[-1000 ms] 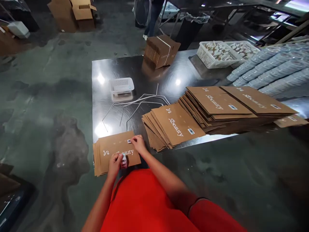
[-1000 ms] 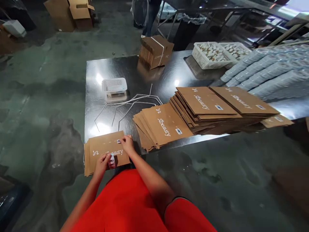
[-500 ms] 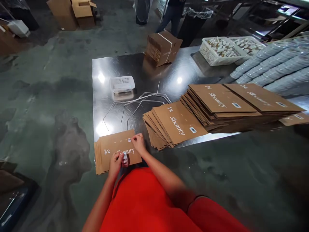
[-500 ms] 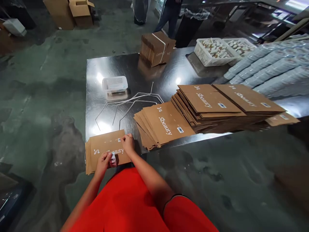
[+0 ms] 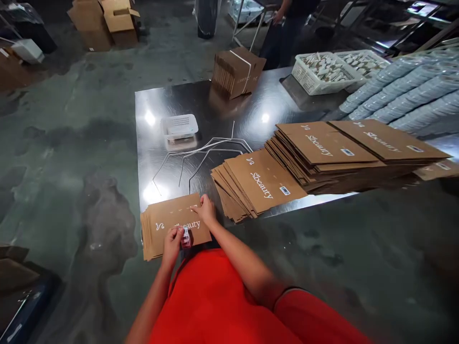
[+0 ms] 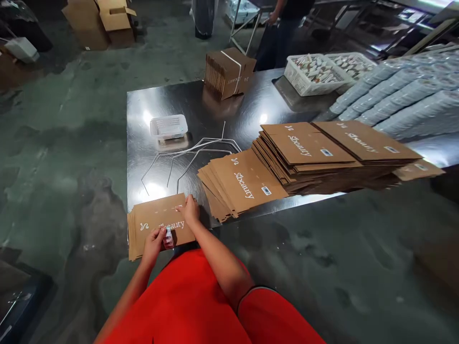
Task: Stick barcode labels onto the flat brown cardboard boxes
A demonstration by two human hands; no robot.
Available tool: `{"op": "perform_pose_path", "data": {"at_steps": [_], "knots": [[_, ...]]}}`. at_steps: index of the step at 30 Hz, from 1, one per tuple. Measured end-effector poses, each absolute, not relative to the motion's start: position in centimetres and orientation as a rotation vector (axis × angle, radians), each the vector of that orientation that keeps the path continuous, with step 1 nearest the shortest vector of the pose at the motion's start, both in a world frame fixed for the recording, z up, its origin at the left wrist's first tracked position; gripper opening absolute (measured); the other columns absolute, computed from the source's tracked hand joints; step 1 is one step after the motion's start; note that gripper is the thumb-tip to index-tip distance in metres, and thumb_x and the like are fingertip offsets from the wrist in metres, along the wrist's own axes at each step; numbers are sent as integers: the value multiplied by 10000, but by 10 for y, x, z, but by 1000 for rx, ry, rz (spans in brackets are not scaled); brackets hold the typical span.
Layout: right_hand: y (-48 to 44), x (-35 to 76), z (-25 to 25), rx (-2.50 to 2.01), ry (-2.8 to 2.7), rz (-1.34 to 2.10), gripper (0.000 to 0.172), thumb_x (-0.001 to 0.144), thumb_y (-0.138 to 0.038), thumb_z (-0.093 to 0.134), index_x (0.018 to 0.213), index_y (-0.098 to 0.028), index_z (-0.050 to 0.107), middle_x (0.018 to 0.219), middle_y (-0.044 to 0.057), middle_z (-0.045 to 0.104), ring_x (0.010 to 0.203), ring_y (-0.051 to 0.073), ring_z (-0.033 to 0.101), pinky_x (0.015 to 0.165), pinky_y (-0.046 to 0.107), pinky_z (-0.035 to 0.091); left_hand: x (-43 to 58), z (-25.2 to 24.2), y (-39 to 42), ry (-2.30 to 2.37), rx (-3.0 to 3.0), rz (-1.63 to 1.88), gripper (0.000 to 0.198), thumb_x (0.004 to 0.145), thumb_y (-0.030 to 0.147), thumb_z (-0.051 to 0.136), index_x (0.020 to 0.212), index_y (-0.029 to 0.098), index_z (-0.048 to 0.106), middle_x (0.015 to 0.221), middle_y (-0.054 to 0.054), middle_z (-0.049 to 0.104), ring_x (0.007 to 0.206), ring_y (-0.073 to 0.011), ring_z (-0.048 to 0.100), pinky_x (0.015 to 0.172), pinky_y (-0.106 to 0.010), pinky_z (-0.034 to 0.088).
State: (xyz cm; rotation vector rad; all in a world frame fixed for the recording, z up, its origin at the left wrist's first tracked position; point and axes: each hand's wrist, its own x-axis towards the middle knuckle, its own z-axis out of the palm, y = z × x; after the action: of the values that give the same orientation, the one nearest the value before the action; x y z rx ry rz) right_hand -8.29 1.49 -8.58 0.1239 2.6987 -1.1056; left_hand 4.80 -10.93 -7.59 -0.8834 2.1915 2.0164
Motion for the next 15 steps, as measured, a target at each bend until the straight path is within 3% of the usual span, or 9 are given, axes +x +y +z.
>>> {"op": "perform_pose_path", "data": {"at_steps": [4,10,13,15], "knots": [[16,-87,-93,208,2560,-1290,314,574,-226,702,683,-203,409,611,-69,440,559,108,394,538,231,261,47,-75,-108,2164,-907,2030,498,650,640,637,652,143,666,865,-96,631,772,-197,580,686,-299,483],[34,-86,-95,200,2483,-1524,118,663,-200,550,748,-190,469,648,-39,513,621,134,498,599,240,363,51,-62,-112,2153,-957,1989,518,677,643,600,684,130,666,704,-75,618,667,-208,579,657,-341,497],[45,-73,-90,182,2518,-1473,178,741,-225,506,908,-167,524,764,11,571,678,152,544,648,267,406,60,-55,-129,2322,-1109,1922,470,697,620,578,710,157,658,1006,-134,641,969,-272,583,865,-382,453],[49,-60,-84,98,2567,-1332,245,778,-247,512,1001,-156,556,884,61,586,727,163,562,685,284,425,65,-55,-143,2519,-1243,1768,433,692,601,576,634,176,631,1233,-144,564,1194,-300,466,982,-381,366]]}}
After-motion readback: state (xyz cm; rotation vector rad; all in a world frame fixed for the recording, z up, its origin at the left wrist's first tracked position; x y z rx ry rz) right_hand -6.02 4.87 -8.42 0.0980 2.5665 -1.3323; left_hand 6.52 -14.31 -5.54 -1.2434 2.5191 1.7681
